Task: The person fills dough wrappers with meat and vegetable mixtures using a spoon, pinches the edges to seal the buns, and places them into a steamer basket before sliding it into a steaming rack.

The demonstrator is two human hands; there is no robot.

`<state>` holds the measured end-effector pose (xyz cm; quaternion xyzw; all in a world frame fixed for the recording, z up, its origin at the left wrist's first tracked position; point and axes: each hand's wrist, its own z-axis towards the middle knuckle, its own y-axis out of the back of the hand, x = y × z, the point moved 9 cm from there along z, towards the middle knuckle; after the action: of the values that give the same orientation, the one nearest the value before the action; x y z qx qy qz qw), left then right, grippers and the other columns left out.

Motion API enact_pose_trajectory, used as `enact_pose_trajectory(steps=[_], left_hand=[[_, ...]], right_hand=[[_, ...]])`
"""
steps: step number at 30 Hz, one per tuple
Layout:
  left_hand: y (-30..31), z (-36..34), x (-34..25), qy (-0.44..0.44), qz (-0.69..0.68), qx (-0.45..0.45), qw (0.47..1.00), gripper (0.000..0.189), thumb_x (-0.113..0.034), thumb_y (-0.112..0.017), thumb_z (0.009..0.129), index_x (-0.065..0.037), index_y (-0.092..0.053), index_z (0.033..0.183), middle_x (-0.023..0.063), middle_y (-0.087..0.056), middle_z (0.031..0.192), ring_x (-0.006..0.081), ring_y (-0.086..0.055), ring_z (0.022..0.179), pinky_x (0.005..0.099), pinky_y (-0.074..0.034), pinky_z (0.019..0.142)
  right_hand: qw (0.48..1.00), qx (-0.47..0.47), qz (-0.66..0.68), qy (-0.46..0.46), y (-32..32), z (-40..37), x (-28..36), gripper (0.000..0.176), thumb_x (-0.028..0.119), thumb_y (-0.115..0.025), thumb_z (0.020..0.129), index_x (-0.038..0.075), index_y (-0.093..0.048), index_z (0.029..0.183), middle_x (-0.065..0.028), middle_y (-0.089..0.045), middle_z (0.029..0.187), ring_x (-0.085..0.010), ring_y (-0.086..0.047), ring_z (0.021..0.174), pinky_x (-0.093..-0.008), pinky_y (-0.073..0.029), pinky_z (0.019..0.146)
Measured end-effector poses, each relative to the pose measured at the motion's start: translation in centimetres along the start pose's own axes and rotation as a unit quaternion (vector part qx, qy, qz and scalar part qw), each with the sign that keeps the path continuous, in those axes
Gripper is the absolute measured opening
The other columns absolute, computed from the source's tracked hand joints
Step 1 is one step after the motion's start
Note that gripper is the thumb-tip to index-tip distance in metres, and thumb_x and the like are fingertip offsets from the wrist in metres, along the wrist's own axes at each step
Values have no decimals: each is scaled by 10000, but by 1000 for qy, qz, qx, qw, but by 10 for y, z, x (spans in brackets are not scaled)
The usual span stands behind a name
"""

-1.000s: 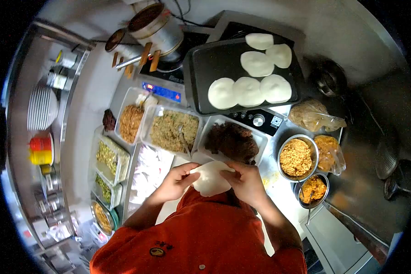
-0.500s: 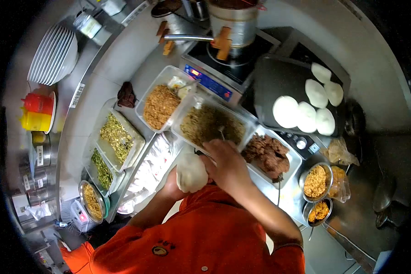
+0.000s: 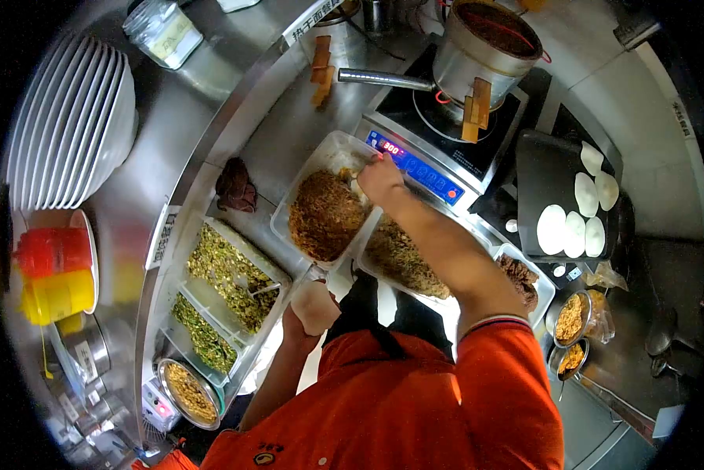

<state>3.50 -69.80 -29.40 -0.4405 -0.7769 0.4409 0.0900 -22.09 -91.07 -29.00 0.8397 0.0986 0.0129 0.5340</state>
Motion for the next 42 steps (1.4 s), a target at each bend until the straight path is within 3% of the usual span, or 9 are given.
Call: enact_pose_trajectory(steps=[2, 5, 10, 14, 16, 35, 37, 38, 42], left_hand=[[17, 12, 2, -4, -5, -54, 999, 467, -369, -394, 1087, -28, -550, 1364, 187, -671, 1211, 357, -676, 1069, 482, -598, 894], [47, 23, 7, 0, -5, -161, 987, 453, -360, -395, 1091, -29, -553, 1357, 170, -656, 1267, 358, -666, 1096, 492, -596, 901], [8, 42, 11, 31, -106, -58, 992, 440, -329, -339, 1116, -45, -550, 1378, 162, -642, 1331, 345, -667, 1072, 488, -585, 933], [6, 46, 12, 11, -151, -83, 985, 426, -321, -341, 1109, -61, -536, 1383, 186, -601, 1390, 345, -662, 1023, 493, -586, 910], [6, 47, 13, 6, -162, -70, 984, 421, -317, -341, 1107, -67, -529, 1389, 193, -588, 1406, 343, -660, 1009, 493, -585, 905], [11, 46, 20, -22, -144, -145, 979, 423, -289, -346, 1085, -54, -523, 1389, 207, -598, 1400, 320, -688, 844, 471, -615, 763], [12, 48, 20, -27, -117, -86, 989, 456, -338, -328, 1105, -75, -462, 1451, 195, -561, 1431, 321, -689, 882, 510, -589, 795], [13, 49, 21, -17, -119, -82, 989, 459, -344, -326, 1105, -76, -462, 1452, 195, -560, 1434, 323, -691, 896, 511, -587, 801], [17, 52, 21, -18, -113, -71, 991, 458, -344, -330, 1102, -82, -465, 1454, 204, -551, 1447, 324, -695, 896, 509, -588, 806]], right_hand=[[999, -37, 22, -4, 14, -8, -3, 232, 103, -599, 894, 47, -797, 1003, -150, -782, 1022, -342, -772, 938, -457, -621, 767], [998, -28, 52, -2, 19, -5, -10, 234, 91, -602, 883, 40, -783, 1022, -169, -774, 1001, -338, -768, 927, -438, -624, 790], [983, -59, 98, 144, 27, 39, 19, 259, 36, -565, 897, 16, -709, 1112, -199, -668, 1219, -370, -669, 1152, -440, -567, 934], [976, -42, 133, 169, 27, 31, 13, 278, 11, -585, 881, 10, -709, 1131, -199, -693, 1148, -374, -698, 1083, -452, -588, 884], [987, 72, 115, 88, 26, 15, -8, 278, -4, -603, 873, -5, -705, 1132, -204, -709, 1088, -386, -718, 1001, -464, -606, 834], [987, 117, 66, 90, 13, -6, -19, 203, 41, -660, 862, 4, -739, 1044, -211, -728, 996, -382, -735, 961, -470, -618, 741], [991, -25, 100, 86, 24, 10, -25, 164, 21, -667, 849, -4, -745, 992, -205, -736, 992, -386, -740, 942, -480, -614, 725], [979, 98, 175, 36, 32, 11, -25, 121, 5, -658, 847, -21, -745, 926, -195, -743, 963, -377, -743, 920, -500, -608, 735], [989, 30, 120, 85, 21, 12, 1, 106, 5, -671, 839, -28, -750, 901, -186, -751, 944, -355, -747, 935, -497, -608, 736]])
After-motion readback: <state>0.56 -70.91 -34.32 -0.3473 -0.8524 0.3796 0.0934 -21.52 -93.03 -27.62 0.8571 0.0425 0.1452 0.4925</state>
